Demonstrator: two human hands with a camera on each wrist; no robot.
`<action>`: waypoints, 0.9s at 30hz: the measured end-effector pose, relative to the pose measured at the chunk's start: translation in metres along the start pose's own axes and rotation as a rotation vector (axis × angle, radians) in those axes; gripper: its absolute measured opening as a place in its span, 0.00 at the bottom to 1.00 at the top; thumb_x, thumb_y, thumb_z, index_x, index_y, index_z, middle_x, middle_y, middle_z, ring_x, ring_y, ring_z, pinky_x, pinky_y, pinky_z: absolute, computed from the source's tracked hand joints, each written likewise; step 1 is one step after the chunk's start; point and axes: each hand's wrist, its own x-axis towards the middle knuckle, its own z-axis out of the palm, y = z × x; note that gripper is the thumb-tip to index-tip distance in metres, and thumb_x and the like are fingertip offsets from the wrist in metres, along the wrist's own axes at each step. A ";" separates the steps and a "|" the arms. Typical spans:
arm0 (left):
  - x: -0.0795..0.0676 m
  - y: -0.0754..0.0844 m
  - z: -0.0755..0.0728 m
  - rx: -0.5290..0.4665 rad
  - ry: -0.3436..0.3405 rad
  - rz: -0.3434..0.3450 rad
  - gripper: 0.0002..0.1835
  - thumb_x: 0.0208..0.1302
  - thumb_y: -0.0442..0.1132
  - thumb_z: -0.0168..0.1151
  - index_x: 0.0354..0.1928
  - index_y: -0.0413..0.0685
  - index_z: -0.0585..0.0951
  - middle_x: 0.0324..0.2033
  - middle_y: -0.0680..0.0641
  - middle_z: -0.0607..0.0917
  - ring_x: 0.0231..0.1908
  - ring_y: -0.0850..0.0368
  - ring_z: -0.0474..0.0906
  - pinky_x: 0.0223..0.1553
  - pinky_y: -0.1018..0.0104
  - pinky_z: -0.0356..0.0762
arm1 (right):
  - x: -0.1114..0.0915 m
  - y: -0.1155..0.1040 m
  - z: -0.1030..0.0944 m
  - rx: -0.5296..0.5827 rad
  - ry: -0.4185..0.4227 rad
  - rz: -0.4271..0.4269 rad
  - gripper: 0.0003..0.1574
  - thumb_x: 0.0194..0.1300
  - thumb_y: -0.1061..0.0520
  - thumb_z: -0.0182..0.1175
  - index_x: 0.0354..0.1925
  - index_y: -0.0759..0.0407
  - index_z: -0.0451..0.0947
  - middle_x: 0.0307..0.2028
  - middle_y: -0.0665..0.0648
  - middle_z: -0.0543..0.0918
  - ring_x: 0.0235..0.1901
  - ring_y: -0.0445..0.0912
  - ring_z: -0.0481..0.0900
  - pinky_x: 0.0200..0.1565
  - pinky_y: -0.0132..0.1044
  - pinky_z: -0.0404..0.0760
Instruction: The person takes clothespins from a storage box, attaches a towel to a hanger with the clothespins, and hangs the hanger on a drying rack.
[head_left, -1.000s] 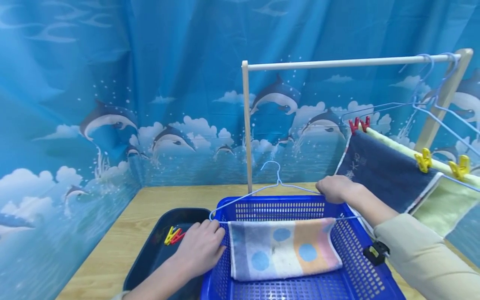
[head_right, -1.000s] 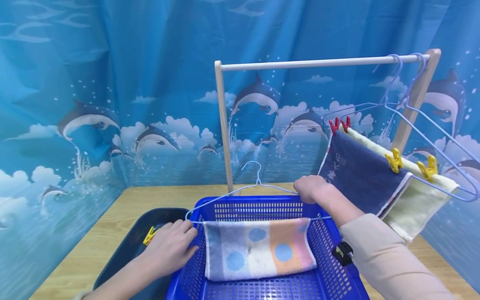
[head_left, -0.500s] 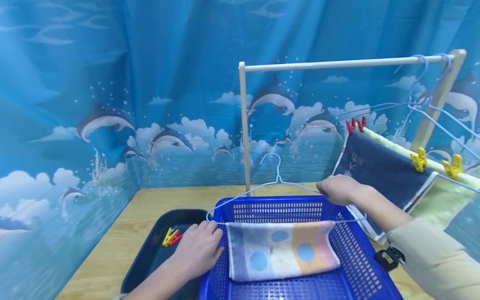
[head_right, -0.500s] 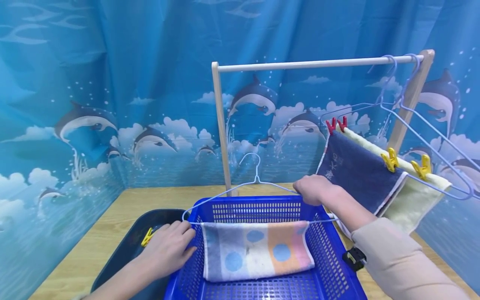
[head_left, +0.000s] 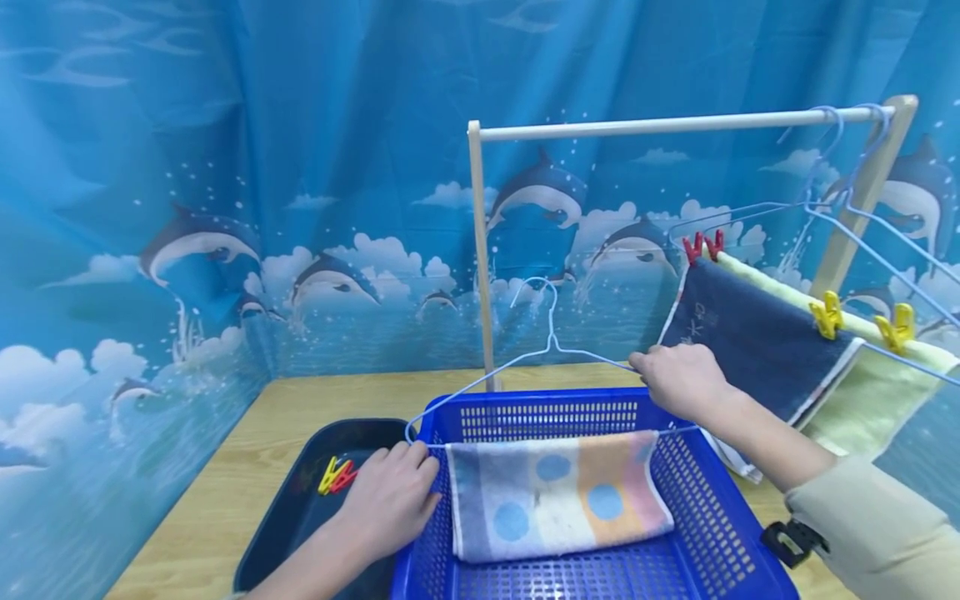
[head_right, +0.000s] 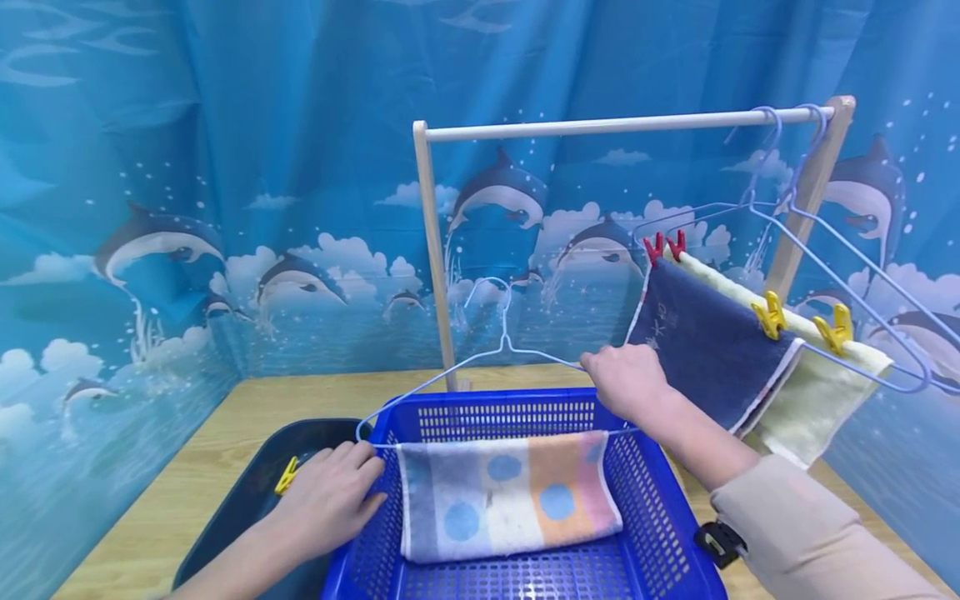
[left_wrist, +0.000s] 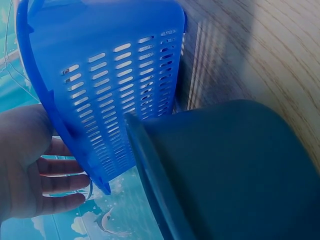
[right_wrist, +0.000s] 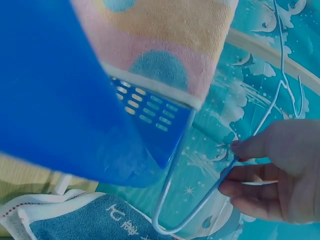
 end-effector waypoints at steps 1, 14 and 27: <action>0.000 0.000 0.000 -0.001 0.004 0.000 0.13 0.50 0.48 0.68 0.27 0.48 0.76 0.26 0.52 0.74 0.26 0.57 0.70 0.23 0.66 0.64 | 0.000 -0.001 0.000 -0.002 0.011 0.009 0.03 0.57 0.64 0.61 0.29 0.56 0.79 0.18 0.52 0.77 0.13 0.42 0.65 0.13 0.36 0.66; -0.002 0.000 0.001 0.004 0.048 0.014 0.13 0.48 0.46 0.70 0.25 0.48 0.75 0.24 0.52 0.71 0.23 0.58 0.66 0.21 0.67 0.60 | -0.008 -0.008 -0.013 0.033 0.030 0.160 0.06 0.62 0.59 0.58 0.28 0.60 0.76 0.16 0.55 0.73 0.13 0.46 0.64 0.13 0.38 0.65; -0.001 -0.001 0.000 -0.003 0.029 0.002 0.13 0.49 0.47 0.69 0.26 0.48 0.76 0.25 0.52 0.73 0.25 0.57 0.68 0.22 0.67 0.62 | -0.021 0.004 -0.021 0.067 0.199 0.206 0.07 0.62 0.57 0.58 0.32 0.62 0.76 0.20 0.60 0.75 0.11 0.49 0.64 0.12 0.41 0.63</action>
